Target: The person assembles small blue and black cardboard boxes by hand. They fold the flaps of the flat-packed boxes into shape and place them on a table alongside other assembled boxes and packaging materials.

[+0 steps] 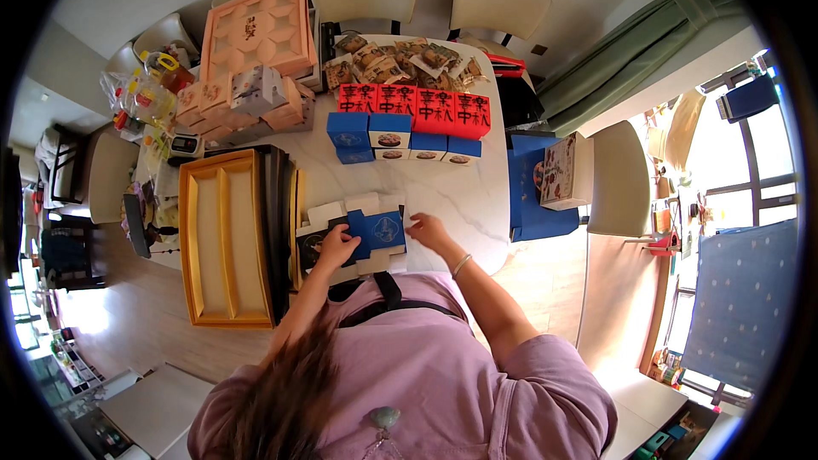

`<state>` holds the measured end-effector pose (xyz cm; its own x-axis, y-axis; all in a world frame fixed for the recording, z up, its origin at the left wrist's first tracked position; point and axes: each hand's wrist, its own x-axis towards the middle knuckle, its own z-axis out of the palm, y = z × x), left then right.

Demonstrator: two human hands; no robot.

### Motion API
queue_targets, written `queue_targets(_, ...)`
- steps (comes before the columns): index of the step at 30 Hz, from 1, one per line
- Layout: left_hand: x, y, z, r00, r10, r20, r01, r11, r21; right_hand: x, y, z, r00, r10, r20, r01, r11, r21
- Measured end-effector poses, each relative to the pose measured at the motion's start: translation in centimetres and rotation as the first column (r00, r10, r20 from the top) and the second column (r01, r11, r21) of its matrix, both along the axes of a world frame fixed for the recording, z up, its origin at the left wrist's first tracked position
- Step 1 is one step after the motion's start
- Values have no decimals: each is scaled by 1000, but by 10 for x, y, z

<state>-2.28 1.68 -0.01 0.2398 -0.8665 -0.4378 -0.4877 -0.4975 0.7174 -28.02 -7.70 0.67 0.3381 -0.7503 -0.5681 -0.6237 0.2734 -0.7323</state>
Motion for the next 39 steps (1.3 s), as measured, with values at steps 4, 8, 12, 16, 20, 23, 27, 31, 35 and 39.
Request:
queue_targets(4, -17, -1, 4, 999, -35, 39, 36, 999, -19, 16, 30, 10, 998, 50, -34, -50, 999, 20)
queue_targets(8, -22, -7, 8, 993, -11, 120, 21, 996, -88, 18, 33, 8, 983, 156, -95, -170, 972, -162)
queue_targets(12, -19, -9, -19, 959, 234, -161, -233, 972, 23, 20, 25, 14, 952, 213, -220, -249, 956, -153)
queue_targets(16, -19, -7, -6, 854, 358, -377, -356, 931, 76, 21, 28, 16, 955, 186, -231, -235, 949, -208)
queue_targets(20, -18, -5, 15, 757, 320, -569, -369, 929, 32, 24, 27, 27, 967, 149, -206, -202, 942, -266)
queue_targets(23, -18, -6, 40, 669, 341, -661, -411, 910, 55, 20, 22, 48, 989, 89, -121, -124, 937, -326)
queue_targets(27, -12, -9, 72, 638, 307, -706, -429, 903, 5, 18, 15, 110, 983, 78, 163, -61, 993, -105)
queue_targets(31, -13, -23, 115, 582, 184, -792, -392, 917, -76, 14, 16, 136, 849, 56, 525, -129, 986, 103)
queue_targets(35, -28, -24, 144, 619, -4, -786, -294, 926, -236, 23, 24, 161, 689, -36, 724, -82, 989, 127)
queue_targets(39, -43, -19, 157, 525, -55, -849, -208, 959, -191, 19, 25, 173, 680, -41, 732, 12, 999, 45)
